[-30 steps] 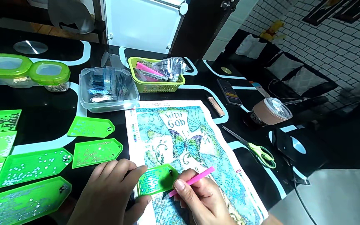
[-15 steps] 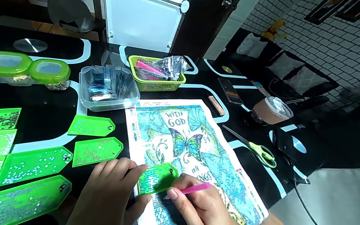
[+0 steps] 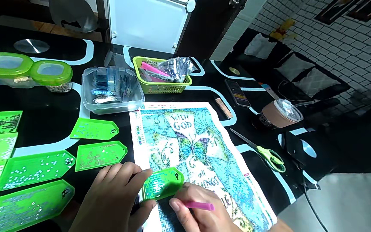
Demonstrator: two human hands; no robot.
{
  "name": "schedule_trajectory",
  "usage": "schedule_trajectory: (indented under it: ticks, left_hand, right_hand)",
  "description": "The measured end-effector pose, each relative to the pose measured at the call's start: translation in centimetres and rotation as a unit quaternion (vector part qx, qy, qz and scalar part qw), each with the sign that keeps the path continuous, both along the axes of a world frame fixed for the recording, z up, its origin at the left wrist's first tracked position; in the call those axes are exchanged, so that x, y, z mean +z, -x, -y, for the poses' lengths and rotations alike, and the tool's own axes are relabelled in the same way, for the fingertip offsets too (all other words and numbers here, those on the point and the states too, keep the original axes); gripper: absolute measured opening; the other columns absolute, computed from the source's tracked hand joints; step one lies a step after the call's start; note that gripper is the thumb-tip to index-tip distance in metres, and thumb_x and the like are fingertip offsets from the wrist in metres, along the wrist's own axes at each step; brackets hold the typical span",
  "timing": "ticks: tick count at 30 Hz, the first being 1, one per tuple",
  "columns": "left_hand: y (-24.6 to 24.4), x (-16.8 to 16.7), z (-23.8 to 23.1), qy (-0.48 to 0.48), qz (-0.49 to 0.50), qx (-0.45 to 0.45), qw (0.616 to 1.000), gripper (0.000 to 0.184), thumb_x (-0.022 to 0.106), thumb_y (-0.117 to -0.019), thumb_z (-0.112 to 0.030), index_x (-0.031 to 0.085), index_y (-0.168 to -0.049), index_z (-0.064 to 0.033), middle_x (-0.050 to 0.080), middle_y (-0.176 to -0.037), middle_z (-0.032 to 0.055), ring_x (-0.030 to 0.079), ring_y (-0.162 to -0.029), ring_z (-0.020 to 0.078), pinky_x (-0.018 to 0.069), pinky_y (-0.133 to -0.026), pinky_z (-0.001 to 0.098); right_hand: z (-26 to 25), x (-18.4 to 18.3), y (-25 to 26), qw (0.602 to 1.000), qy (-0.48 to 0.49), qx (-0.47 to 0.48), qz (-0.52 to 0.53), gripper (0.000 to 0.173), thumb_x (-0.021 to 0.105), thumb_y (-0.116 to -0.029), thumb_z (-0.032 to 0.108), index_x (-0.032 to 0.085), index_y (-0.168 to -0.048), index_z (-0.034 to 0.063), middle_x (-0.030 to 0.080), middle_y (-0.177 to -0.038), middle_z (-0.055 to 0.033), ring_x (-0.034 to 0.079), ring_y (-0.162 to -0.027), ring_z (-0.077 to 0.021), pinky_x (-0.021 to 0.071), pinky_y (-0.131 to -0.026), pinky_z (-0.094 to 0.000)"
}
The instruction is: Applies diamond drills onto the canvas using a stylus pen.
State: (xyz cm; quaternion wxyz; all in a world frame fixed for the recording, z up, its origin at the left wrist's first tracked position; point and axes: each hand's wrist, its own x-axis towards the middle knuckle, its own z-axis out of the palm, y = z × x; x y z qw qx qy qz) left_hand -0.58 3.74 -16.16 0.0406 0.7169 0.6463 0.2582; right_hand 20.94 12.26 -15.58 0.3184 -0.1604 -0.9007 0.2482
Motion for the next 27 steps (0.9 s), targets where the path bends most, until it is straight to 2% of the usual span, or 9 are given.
schedule_trajectory:
  ticks: [11,15,19,22,24,27]
  left_hand:
    - [0.0,-0.6,-0.1,-0.036,-0.009,0.006,0.999,0.047,0.06,-0.0888,-0.053,0.076,-0.116,-0.0182,0.07,-0.098,0.0054,0.065,-0.087,0.0274,0.0488,-0.077,0.0458]
    - [-0.1,-1.1,-0.2,-0.067,-0.017,0.013,0.998,0.045,0.059,-0.0869,-0.051,0.077,-0.113,-0.0197,0.07,-0.096,0.0039,0.066,-0.086,0.0255,0.0498,-0.077,0.0437]
    - [-0.1,-1.4,-0.4,-0.091,-0.019,0.014,0.996,0.045,0.058,-0.0868,-0.052,0.077,-0.112,-0.02,0.069,-0.094,0.003,0.065,-0.085,0.0242,0.0493,-0.076,0.042]
    - [-0.2,-1.5,-0.4,-0.094,-0.018,0.018,0.995,0.045,0.059,-0.0866,-0.053,0.077,-0.111,-0.0205,0.069,-0.094,0.002,0.065,-0.084,0.0234,0.0492,-0.076,0.0413]
    - [-0.2,-1.4,-0.4,-0.088,-0.012,0.018,0.996,0.045,0.061,-0.0857,-0.053,0.077,-0.112,-0.0203,0.069,-0.094,0.0022,0.065,-0.085,0.0238,0.0496,-0.076,0.0423]
    - [-0.2,-1.3,-0.3,-0.081,-0.008,0.018,0.997,0.045,0.061,-0.0858,-0.053,0.077,-0.113,-0.0209,0.069,-0.094,0.0022,0.065,-0.085,0.0237,0.049,-0.076,0.0426]
  right_hand:
    - [-0.3,1.4,0.6,0.998,-0.016,0.007,0.066,0.028,0.051,-0.1081,0.02,0.062,-0.09,0.0029,0.059,-0.073,-0.0074,0.058,-0.063,-0.0134,0.0498,-0.059,-0.0225]
    - [0.6,1.1,0.7,0.996,-0.068,-0.009,0.063,0.022,0.052,-0.1056,0.017,0.063,-0.09,0.0053,0.058,-0.072,-0.006,0.06,-0.066,-0.0158,0.0508,-0.062,-0.0234]
    - [0.6,0.9,0.5,0.996,-0.07,-0.006,0.054,0.023,0.052,-0.1059,0.018,0.063,-0.09,0.0058,0.059,-0.073,-0.006,0.061,-0.068,-0.0153,0.0513,-0.063,-0.0228]
    - [-0.1,1.1,0.1,0.999,0.048,-0.001,0.024,0.027,0.053,-0.1077,0.02,0.065,-0.093,0.0007,0.064,-0.077,-0.0089,0.062,-0.068,-0.0119,0.0531,-0.063,-0.0228]
    - [-1.1,1.1,-0.1,0.99,0.137,-0.009,-0.033,0.029,0.051,-0.1093,0.022,0.065,-0.096,0.0002,0.066,-0.078,-0.0055,0.063,-0.067,-0.0046,0.0538,-0.061,-0.0194]
    - [-1.8,1.0,0.3,0.986,0.147,-0.028,-0.075,0.028,0.051,-0.1097,0.023,0.065,-0.097,0.0017,0.066,-0.079,-0.002,0.062,-0.068,-0.0005,0.053,-0.061,-0.0164]
